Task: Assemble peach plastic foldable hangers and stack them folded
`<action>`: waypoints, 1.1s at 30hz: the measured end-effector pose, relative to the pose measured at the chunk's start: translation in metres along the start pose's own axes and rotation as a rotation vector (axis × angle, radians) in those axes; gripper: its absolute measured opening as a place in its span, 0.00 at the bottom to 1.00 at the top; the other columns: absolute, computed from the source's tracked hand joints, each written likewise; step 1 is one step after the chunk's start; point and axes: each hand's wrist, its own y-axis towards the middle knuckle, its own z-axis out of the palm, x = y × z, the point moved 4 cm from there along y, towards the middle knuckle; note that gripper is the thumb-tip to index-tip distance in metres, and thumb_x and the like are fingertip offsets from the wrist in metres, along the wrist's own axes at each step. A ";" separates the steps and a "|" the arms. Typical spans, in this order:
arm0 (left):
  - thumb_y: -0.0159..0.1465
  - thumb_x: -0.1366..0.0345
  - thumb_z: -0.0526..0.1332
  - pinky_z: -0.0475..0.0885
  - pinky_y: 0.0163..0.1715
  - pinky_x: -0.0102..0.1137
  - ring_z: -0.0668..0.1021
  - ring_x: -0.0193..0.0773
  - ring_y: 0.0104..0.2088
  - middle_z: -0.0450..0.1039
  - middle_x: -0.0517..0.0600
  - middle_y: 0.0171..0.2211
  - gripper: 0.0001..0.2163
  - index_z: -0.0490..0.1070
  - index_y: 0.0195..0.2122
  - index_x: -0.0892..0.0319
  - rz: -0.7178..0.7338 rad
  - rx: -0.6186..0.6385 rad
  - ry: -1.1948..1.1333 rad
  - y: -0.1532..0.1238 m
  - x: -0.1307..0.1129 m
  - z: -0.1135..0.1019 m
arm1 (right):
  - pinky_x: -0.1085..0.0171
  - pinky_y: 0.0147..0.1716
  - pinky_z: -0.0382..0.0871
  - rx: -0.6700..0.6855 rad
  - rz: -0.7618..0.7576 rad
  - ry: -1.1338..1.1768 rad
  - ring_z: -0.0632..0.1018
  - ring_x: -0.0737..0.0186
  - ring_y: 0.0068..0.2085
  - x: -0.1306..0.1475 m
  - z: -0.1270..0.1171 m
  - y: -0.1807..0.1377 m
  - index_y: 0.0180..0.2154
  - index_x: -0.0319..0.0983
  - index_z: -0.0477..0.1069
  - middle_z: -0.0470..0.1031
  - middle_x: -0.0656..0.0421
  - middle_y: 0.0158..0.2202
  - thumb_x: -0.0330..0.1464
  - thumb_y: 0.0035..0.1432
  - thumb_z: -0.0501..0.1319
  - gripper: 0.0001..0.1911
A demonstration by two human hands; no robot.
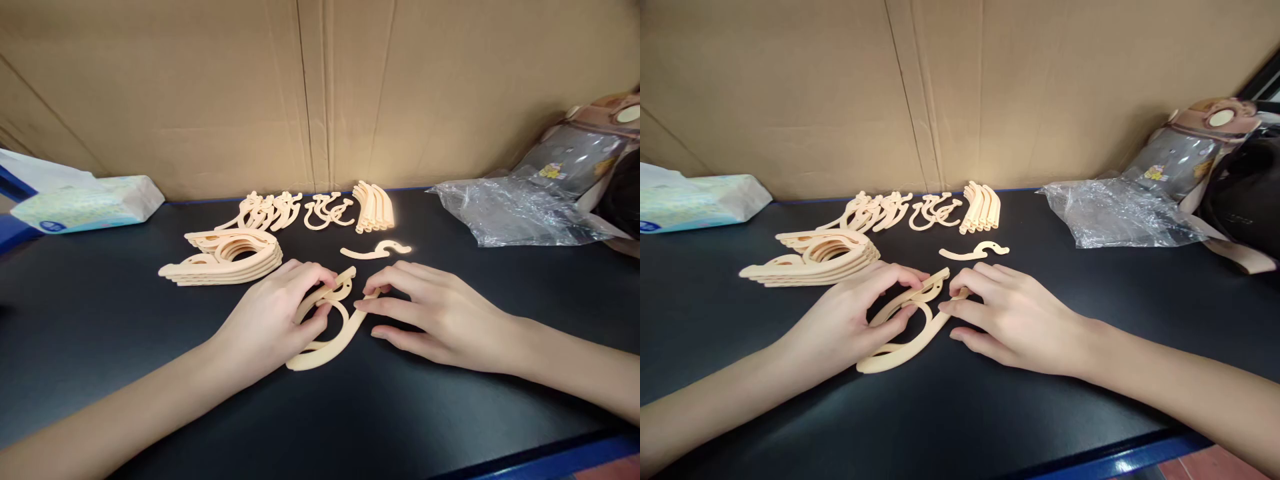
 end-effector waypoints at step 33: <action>0.68 0.76 0.52 0.74 0.39 0.34 0.79 0.41 0.39 0.79 0.52 0.44 0.13 0.76 0.43 0.63 0.364 -0.082 0.287 -0.005 -0.007 -0.016 | 0.60 0.35 0.72 0.025 0.422 -0.290 0.77 0.58 0.39 -0.050 -0.008 -0.009 0.45 0.42 0.75 0.74 0.56 0.42 0.39 0.68 0.53 0.14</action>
